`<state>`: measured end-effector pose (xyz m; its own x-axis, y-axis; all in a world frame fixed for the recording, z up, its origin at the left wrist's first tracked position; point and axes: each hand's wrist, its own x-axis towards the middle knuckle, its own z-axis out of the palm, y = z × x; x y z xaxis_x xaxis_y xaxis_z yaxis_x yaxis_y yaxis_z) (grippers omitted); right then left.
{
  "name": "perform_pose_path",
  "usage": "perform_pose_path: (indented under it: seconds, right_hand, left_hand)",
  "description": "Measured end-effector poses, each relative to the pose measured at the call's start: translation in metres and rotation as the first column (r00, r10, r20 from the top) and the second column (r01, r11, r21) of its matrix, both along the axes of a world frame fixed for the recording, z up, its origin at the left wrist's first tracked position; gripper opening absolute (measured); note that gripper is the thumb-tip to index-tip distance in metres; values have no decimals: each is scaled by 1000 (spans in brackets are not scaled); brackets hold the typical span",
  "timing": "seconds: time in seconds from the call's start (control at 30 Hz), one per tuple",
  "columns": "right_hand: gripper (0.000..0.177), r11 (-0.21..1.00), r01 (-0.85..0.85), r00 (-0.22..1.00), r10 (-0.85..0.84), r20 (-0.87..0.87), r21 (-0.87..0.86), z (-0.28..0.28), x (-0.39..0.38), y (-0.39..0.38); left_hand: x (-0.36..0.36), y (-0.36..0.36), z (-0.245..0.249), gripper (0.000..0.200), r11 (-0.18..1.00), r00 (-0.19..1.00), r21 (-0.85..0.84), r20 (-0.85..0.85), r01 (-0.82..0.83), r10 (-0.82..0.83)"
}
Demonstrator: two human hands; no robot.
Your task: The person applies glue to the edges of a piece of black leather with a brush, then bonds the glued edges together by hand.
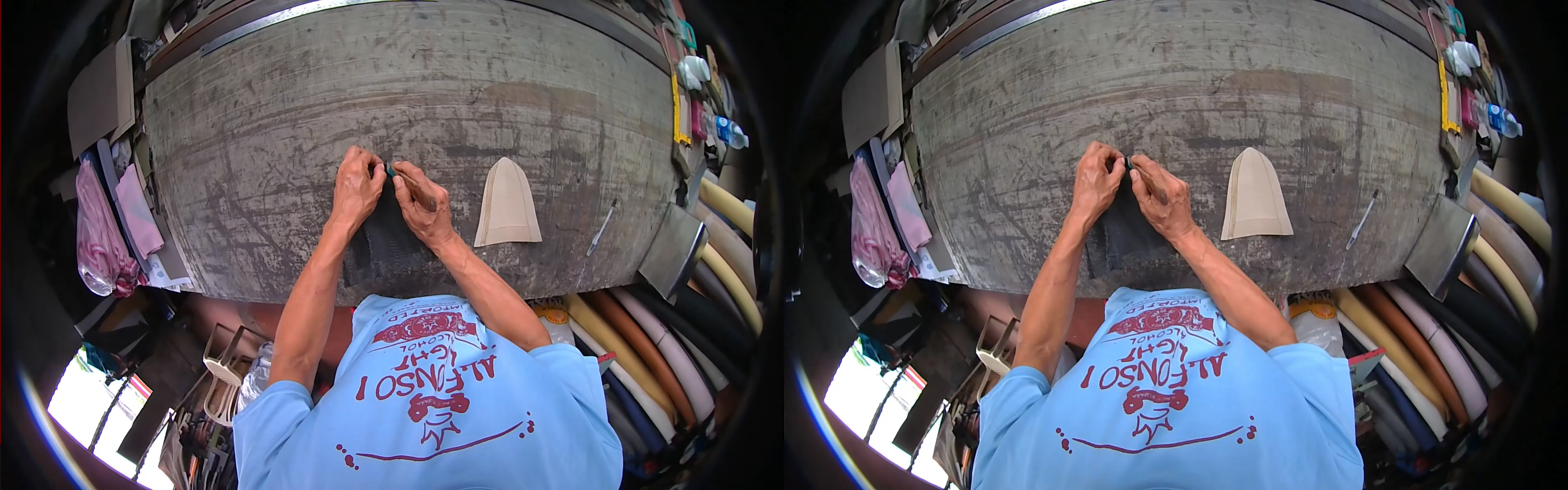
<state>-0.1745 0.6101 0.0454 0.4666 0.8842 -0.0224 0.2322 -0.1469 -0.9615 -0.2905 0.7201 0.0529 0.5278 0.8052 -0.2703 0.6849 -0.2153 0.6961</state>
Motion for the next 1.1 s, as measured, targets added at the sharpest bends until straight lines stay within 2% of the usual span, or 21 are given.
perform_pose_path:
  seconds: [0.33, 0.63, 0.73, 0.83, 0.93, 1.03, 1.1]
  right_hand:
    - [25, 999, -12, 998, 9, -66, -47, 2, 0, 3]
    - [26, 998, -4, 999, 2, -36, -57, 5, 0, 5]
    - [27, 995, -13, 999, 18, 44, -103, 12, 2, 9]
    - [28, 992, 3, 1000, 1, 29, -122, 12, 2, 11]
    - [28, 982, 12, 987, -42, -158, -187, 15, 2, 9]
    - [27, 994, 88, 968, -102, -229, -70, 1, -1, 6]
    - [27, 991, 74, 972, -97, -215, -113, 1, -1, 3]
  left_hand:
    - [0, -1, 1, 19, 1000, 1000, -14, -5, -12, 12]
    - [1, 0, 2, 17, 1000, 1000, -4, 23, -16, 16]
    - [1, -2, -1, 17, 1000, 999, 17, 43, -17, 16]
    - [0, -2, -4, 16, 994, 995, -81, 58, -74, 79]
    - [-1, -1, -5, 16, 996, 996, -59, 67, -59, 63]
    - [0, -1, -2, 17, 998, 997, -38, 53, -57, 59]
    - [-1, -1, -1, 18, 998, 998, -33, 31, -49, 50]
